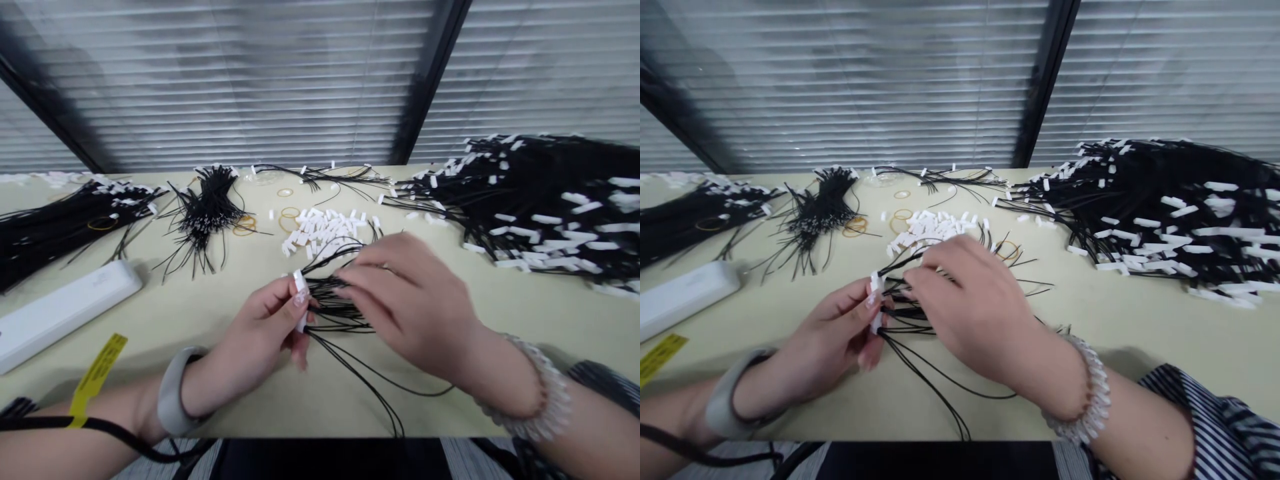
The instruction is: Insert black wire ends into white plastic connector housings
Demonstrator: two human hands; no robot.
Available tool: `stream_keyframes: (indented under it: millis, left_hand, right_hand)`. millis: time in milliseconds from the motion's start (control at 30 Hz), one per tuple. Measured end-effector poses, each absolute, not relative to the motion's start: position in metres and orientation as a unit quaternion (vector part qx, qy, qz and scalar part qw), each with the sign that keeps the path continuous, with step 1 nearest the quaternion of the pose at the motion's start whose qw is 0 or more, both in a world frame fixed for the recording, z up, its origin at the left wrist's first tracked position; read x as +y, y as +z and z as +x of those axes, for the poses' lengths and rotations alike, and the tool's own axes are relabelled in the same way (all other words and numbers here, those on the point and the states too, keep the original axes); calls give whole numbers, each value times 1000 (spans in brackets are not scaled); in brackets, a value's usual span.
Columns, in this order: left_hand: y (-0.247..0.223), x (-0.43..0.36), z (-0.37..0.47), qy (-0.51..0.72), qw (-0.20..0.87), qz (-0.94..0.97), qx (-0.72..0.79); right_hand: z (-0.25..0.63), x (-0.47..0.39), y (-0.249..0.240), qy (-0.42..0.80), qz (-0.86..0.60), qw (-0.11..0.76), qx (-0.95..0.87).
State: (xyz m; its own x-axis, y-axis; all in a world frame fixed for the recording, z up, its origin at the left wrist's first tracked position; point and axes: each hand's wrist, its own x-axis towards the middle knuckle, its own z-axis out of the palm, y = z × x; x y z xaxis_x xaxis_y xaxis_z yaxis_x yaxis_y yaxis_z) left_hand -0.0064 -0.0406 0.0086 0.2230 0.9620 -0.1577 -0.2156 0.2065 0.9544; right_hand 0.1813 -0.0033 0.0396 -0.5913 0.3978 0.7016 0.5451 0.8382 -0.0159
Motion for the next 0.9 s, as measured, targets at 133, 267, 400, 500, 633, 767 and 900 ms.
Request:
stream_keyframes:
  millis: [133,267,400,500,633,767,900]
  left_hand:
    - [10,-40,-7,484,602,449,450]
    - [11,-40,-8,501,579,445,465]
    - [13,-42,-6,497,571,461,464]
    - [16,-42,-5,485,563,484,463]
    - [17,-42,-6,469,550,507,470]
    - [17,-41,-7,457,547,510,481]
    - [18,-41,-5,469,551,494,483]
  right_hand:
    - [183,-11,48,-46,-289,377,-879]
    - [178,-17,42,120,-298,167,-932]
    - [174,-17,40,194,-321,116,-920]
    - [175,-15,43,278,-337,117,-892]
    - [175,-13,45,377,-379,116,-837]
    - [171,-12,44,391,-398,109,-823]
    - [172,-12,41,294,-385,100,-869]
